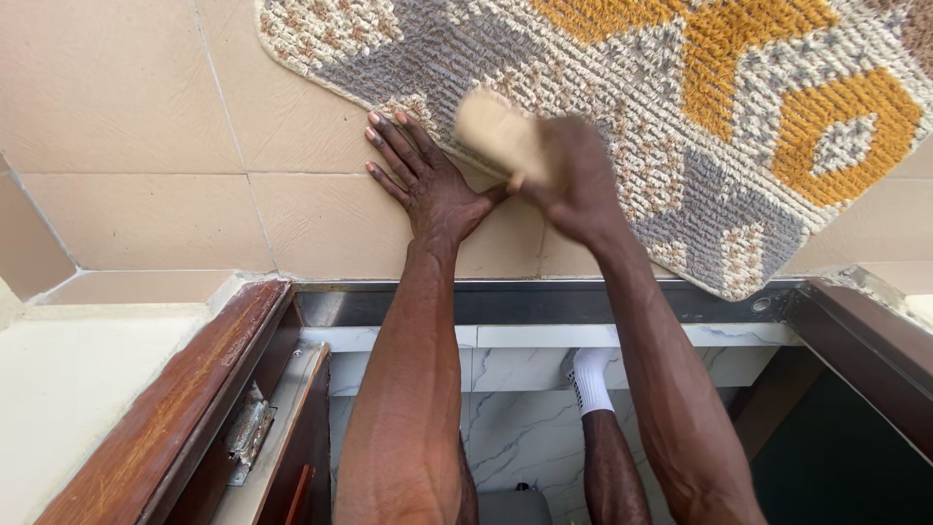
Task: The person scrubs a rug with a brush, moving the brush back and forth across different sections while holding the rug in place by hand.
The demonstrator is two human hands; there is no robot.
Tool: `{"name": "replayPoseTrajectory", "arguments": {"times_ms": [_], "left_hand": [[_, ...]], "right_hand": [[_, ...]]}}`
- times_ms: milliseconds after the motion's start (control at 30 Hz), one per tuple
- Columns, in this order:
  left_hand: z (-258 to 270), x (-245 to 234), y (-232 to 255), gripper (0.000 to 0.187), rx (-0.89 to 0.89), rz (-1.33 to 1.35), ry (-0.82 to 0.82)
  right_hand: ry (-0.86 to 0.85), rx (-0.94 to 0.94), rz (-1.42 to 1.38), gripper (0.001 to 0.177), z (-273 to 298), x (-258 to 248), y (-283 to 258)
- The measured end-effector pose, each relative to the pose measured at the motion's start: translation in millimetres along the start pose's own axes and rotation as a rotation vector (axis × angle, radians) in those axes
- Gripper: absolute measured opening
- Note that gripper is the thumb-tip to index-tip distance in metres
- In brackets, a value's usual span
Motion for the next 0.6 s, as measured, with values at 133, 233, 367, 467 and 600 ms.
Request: {"name": "replayPoseTrajectory", "arguments": {"times_ms": [133, 233, 367, 467, 600], "left_hand": [[0, 2, -1, 0.173, 0.112, -0.02, 0.136], [-2, 6, 2, 0.172, 0.061, -0.011, 0.079], [2, 0, -2, 0.171, 0.058, 0.004, 0.07], [2, -2, 4, 0.172, 0.125, 0.008, 0.153], [0, -1, 3, 0.172, 0.05, 0.026, 0.047]], "right_hand": [[0.268, 0.147, 0.102, 0.071, -35, -6, 12], [0.022, 0.01, 0.321, 0.077, -24, 12, -1], [-0.125, -0.229, 0.205, 0.081, -6, 0, -14], [0.196, 0.418, -0.336, 0.067, -14, -16, 17], [0.168, 0.055, 0.216, 0.072, -19, 8, -5]]}}
Point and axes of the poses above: each hand's wrist, its own z-axis away from the middle knuckle, its own x-axis out of the palm, y = z × x, the point moved 5 cm from there along -z, towards the middle knuckle, and after that the axes turned 4 degrees about z, right-handed, at the moved point
